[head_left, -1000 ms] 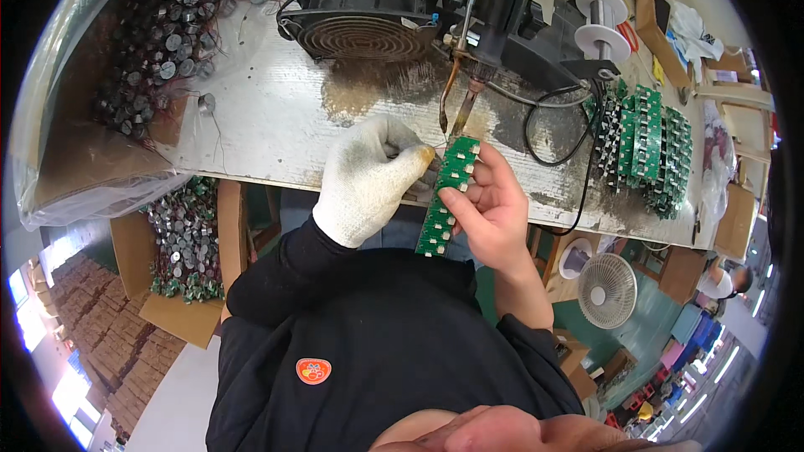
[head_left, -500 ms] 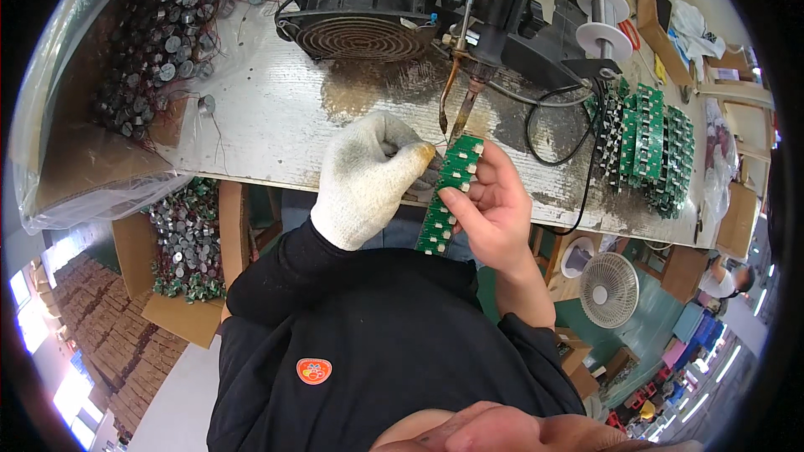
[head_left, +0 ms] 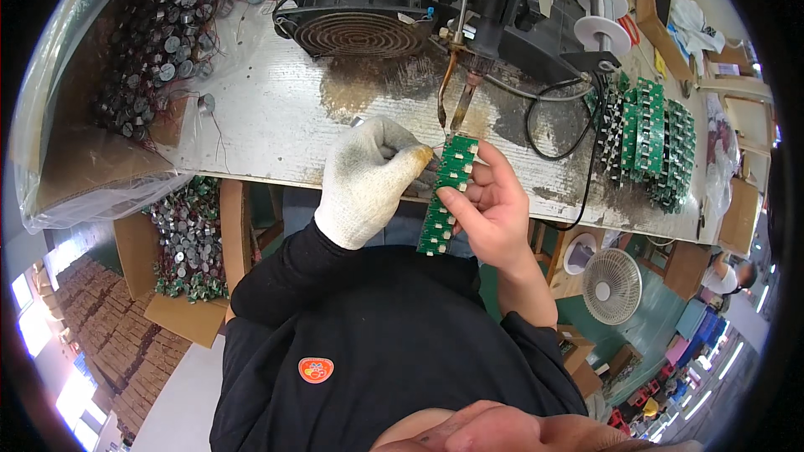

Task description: Soldering small electronic components onto a printed circuit board at an assembly station.

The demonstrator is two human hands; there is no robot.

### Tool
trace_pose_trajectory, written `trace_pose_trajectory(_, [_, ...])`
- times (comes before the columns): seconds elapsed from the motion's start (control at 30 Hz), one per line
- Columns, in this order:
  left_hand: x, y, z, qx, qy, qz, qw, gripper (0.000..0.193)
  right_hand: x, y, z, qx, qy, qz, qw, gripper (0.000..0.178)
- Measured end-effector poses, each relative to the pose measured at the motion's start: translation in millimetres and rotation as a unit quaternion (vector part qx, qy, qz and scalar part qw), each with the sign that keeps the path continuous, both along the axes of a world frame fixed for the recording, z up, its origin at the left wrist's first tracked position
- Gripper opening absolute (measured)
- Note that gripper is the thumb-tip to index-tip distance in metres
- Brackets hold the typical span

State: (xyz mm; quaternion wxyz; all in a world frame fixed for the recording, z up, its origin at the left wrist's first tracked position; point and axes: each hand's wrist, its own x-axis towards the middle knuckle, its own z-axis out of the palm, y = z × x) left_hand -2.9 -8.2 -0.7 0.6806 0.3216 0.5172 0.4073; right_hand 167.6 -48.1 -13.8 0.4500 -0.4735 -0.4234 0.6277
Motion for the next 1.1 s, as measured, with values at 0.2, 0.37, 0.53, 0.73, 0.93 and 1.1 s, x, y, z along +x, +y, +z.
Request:
trace_pose_trajectory(0.2, [-1.0, 2.1, 4.9, 0.018, 0.016, -0.019, 1.0, 0.016, 1.4, -0.8, -1.4, 0.004, -0.001, 0.005, 1.0, 0.058])
trace_pose_trajectory(0.37, [-1.4, 2.8, 1.0, 0.017, 0.02, -0.019, 0.999, 0.017, 1.4, 0.2, -2.9, 0.025, -0.002, 0.005, 1.0, 0.059])
trace_pose_trajectory(0.53, [0.8, 4.1, 9.2, 0.014, 0.014, -0.014, 1.0, 0.015, 1.6, 1.8, 2.8, 0.023, 0.003, 0.008, 1.0, 0.059])
trace_pose_trajectory(0.73, [4.1, 4.6, 4.1, 0.021, 0.008, -0.002, 1.0, 0.015, 2.9, 2.3, -0.8, 0.023, -0.003, 0.001, 1.0, 0.058])
trace_pose_trajectory(0.93, [-0.8, 2.4, -3.0, 0.037, 0.061, -0.001, 0.997, 0.016, 0.6, -0.4, 1.0, -0.016, -0.029, 0.012, 0.999, 0.06])
trace_pose_trajectory(1.1, [-3.1, 3.8, -12.1, 0.049, 0.081, -0.044, 0.995, 0.018, -1.7, -0.4, 7.9, -0.027, -0.06, 0.016, 0.998, 0.072])
